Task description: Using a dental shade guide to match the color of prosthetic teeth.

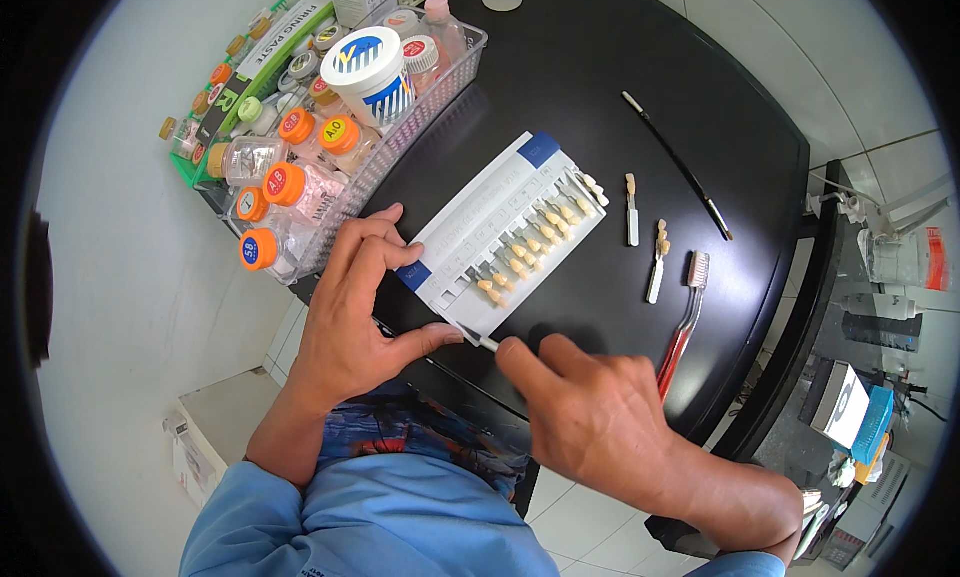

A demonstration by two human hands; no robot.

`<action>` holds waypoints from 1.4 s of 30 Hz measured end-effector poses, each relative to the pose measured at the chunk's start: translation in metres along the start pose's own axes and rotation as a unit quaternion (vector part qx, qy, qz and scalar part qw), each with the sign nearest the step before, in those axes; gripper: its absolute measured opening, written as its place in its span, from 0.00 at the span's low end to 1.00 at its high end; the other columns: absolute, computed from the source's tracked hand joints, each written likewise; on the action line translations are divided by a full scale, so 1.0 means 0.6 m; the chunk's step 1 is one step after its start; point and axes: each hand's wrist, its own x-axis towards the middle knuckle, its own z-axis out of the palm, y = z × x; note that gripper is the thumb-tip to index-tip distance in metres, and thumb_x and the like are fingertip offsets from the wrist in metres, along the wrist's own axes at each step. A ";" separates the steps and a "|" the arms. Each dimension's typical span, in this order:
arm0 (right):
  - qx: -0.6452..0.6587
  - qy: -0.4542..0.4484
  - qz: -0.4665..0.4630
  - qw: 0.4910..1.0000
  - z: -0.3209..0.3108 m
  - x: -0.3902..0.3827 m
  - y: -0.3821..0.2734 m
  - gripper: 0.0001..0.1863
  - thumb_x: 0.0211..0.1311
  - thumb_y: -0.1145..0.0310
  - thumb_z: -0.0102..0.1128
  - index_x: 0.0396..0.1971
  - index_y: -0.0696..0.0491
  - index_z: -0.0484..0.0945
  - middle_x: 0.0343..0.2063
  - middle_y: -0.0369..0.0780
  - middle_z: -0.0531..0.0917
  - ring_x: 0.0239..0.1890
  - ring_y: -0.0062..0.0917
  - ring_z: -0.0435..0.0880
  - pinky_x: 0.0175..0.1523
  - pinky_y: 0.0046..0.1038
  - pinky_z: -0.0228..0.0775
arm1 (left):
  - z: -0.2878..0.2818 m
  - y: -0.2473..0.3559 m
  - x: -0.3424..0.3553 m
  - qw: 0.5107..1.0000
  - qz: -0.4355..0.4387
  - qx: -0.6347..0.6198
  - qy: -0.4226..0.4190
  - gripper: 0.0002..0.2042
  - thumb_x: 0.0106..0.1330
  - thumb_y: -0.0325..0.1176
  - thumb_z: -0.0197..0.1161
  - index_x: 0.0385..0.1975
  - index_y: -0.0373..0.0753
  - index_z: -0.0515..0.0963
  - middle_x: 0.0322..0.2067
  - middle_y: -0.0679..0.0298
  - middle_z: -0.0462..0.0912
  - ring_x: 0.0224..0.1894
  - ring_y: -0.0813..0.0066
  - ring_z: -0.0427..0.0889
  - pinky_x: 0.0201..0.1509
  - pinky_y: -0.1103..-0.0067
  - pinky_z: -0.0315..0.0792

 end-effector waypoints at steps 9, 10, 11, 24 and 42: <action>-0.006 -0.021 0.002 1.000 -0.002 -0.001 0.001 0.19 0.60 0.81 0.67 0.51 0.51 0.81 0.28 0.41 0.79 0.23 0.45 0.86 0.27 0.46 0.74 | -0.001 0.002 0.000 1.000 -0.002 0.005 0.003 0.38 0.49 0.40 0.96 0.56 0.35 0.80 0.60 0.50 0.77 0.76 0.39 0.80 0.74 0.55 0.78; -0.006 -0.012 0.007 1.000 -0.002 -0.001 0.003 0.18 0.60 0.81 0.67 0.50 0.51 0.81 0.28 0.41 0.79 0.23 0.45 0.86 0.26 0.46 0.74 | -0.001 0.002 0.000 1.000 -0.001 0.001 0.003 0.38 0.49 0.40 0.97 0.56 0.35 0.80 0.60 0.50 0.77 0.76 0.39 0.80 0.73 0.55 0.78; -0.005 -0.004 0.011 1.000 -0.001 -0.001 0.004 0.18 0.60 0.81 0.67 0.50 0.51 0.81 0.28 0.41 0.78 0.23 0.45 0.86 0.26 0.46 0.74 | -0.001 0.002 0.000 1.000 -0.002 0.000 0.004 0.38 0.49 0.40 0.97 0.56 0.35 0.80 0.60 0.50 0.77 0.76 0.39 0.80 0.73 0.55 0.78; 0.004 -0.042 0.035 0.998 -0.008 -0.009 -0.007 0.19 0.63 0.84 0.67 0.54 0.56 0.84 0.28 0.43 0.83 0.24 0.45 0.87 0.29 0.46 0.72 | 0.000 0.002 -0.001 1.000 -0.004 0.000 0.004 0.38 0.49 0.41 0.96 0.56 0.35 0.80 0.60 0.50 0.78 0.76 0.39 0.80 0.73 0.55 0.78; -0.002 -0.021 0.003 1.000 0.000 -0.009 -0.002 0.20 0.59 0.80 0.68 0.52 0.51 0.81 0.29 0.41 0.81 0.21 0.45 0.86 0.25 0.47 0.75 | -0.002 0.004 -0.001 1.000 -0.008 0.000 0.002 0.38 0.49 0.40 0.97 0.56 0.33 0.80 0.60 0.50 0.78 0.77 0.38 0.79 0.74 0.55 0.78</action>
